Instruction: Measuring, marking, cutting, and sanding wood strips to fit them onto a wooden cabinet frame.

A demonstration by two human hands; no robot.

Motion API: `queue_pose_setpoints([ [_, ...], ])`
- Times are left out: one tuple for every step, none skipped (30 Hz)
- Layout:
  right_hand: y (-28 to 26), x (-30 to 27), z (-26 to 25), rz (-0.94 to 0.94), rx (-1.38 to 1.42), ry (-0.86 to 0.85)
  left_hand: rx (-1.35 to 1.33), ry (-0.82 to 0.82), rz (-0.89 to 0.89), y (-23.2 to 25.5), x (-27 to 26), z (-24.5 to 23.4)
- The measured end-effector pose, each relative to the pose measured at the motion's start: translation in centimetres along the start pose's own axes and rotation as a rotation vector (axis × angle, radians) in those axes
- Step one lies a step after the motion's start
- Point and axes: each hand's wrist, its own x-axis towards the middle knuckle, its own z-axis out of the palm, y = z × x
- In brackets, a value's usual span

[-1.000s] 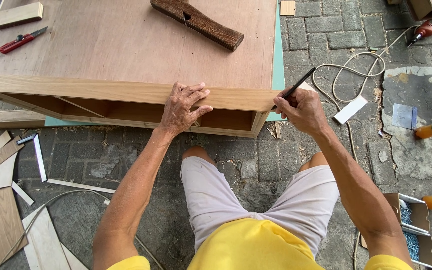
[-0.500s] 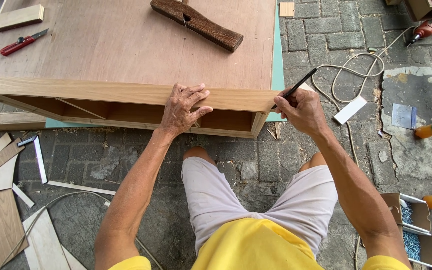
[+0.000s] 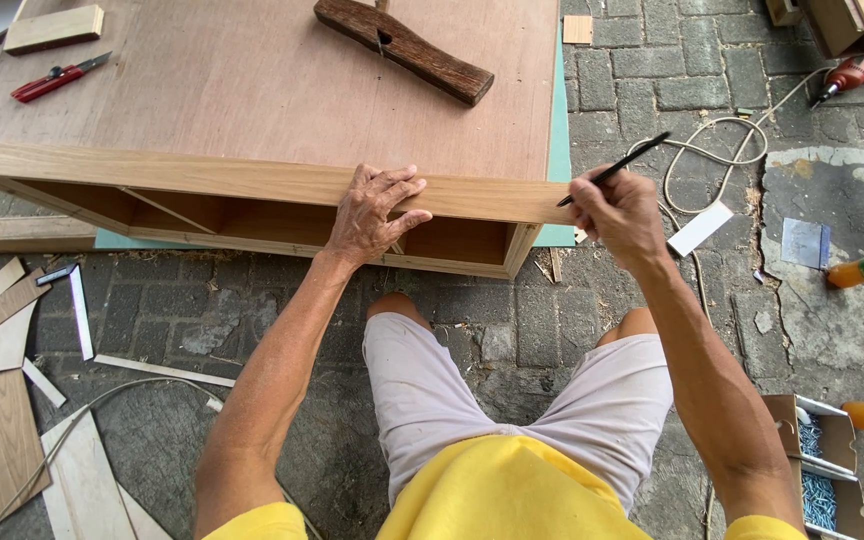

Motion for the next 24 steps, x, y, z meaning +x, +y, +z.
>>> queue_pose_setpoints([
  [0.2, -0.5, -0.5, -0.002, 0.0, -0.007, 0.004, 0.004, -0.004, 0.4, 0.4, 0.2],
  [0.3, -0.2, -0.6, -0.035, 0.0, 0.017, -0.023, 0.012, 0.036, 0.6, 0.6, -0.2],
  [0.3, 0.0, -0.5, -0.069, 0.0, 0.042, -0.05, 0.02, 0.076, 0.7, 0.8, -0.6],
  [-1.2, -0.2, -0.2, -0.083, 0.007, 0.005, -0.021, 0.041, 0.056, 0.4, 0.6, -0.3],
  [-2.7, -0.3, 0.2, -0.054, -0.035, 0.014, 0.046, 0.042, 0.113, 0.1, 0.3, -0.1],
  [-4.2, -0.4, 0.5, -0.024, -0.08, 0.023, 0.113, 0.041, 0.167, -0.4, 0.1, 0.3],
  [-5.3, 0.1, 1.3, -0.039, -0.076, -0.015, 0.141, 0.061, 0.143, -0.7, 0.0, 0.4],
  [-6.4, 0.2, 1.9, -0.102, -0.23, -0.048, 0.136, 0.079, 0.147, -0.8, -0.1, 0.7],
  [-7.5, 0.3, 2.6, -0.17, -0.383, -0.079, 0.133, 0.097, 0.151, -1.0, -0.2, 1.0],
  [-7.5, 1.6, 3.6, -0.185, -0.378, -0.113, 0.156, 0.114, 0.127, -1.0, -0.1, 1.1],
  [-7.5, 2.8, 4.6, -0.289, -0.607, -0.129, 0.151, 0.082, 0.133, -1.0, -0.1, 1.2],
  [-7.4, 4.1, 6.0, -0.405, -0.826, -0.143, 0.152, 0.05, 0.137, -1.3, 0.0, 1.0],
  [-6.0, 6.4, 7.2, -0.433, -0.812, -0.175, 0.183, 0.066, 0.111, -1.4, -0.1, 1.3],
  [-4.7, 8.6, 8.5, -0.417, -1.095, -0.198, 0.186, 0.01, 0.097, -1.7, 0.0, 1.7],
  [-3.5, 10.8, 10.1, -0.403, -1.378, -0.209, 0.187, -0.046, 0.083, -2.0, 0.0, 2.0],
  [-3.3, 12.3, 11.4, -0.436, -1.368, -0.229, 0.211, -0.031, 0.06, -2.1, -0.1, 1.9],
  [-3.2, 13.8, 12.7, -0.334, -1.458, -0.318, 0.15, -0.053, 0.066, -2.3, -0.2, 1.9],
  [-3.1, 15.1, 13.7, -0.219, -1.55, -0.397, 0.081, -0.077, 0.079, -2.4, 0.0, 2.2],
  [-2.4, 16.1, 13.8, -0.244, -1.547, -0.41, 0.097, -0.065, 0.063, -3.6, 0.1, 2.9],
  [-1.6, 16.8, 13.5, -0.333, -1.627, -0.348, 0.092, -0.098, 0.086, -4.6, 0.2, 4.0],
  [-0.8, 17.7, 13.3, -0.423, -1.702, -0.282, 0.086, -0.131, 0.109, -5.6, 0.2, 5.0],
  [-1.8, 16.2, 13.6, -0.434, -1.7, -0.291, 0.091, -0.126, 0.098, -6.3, 0.6, 5.7],
  [-2.9, 14.7, 13.7, -0.474, -1.566, -0.282, 0.085, -0.184, 0.071, -7.0, 1.0, 6.3],
  [-3.8, 13.2, 13.6, -0.506, -1.433, -0.269, 0.076, -0.243, 0.048, -7.6, 1.5, 7.2],
])
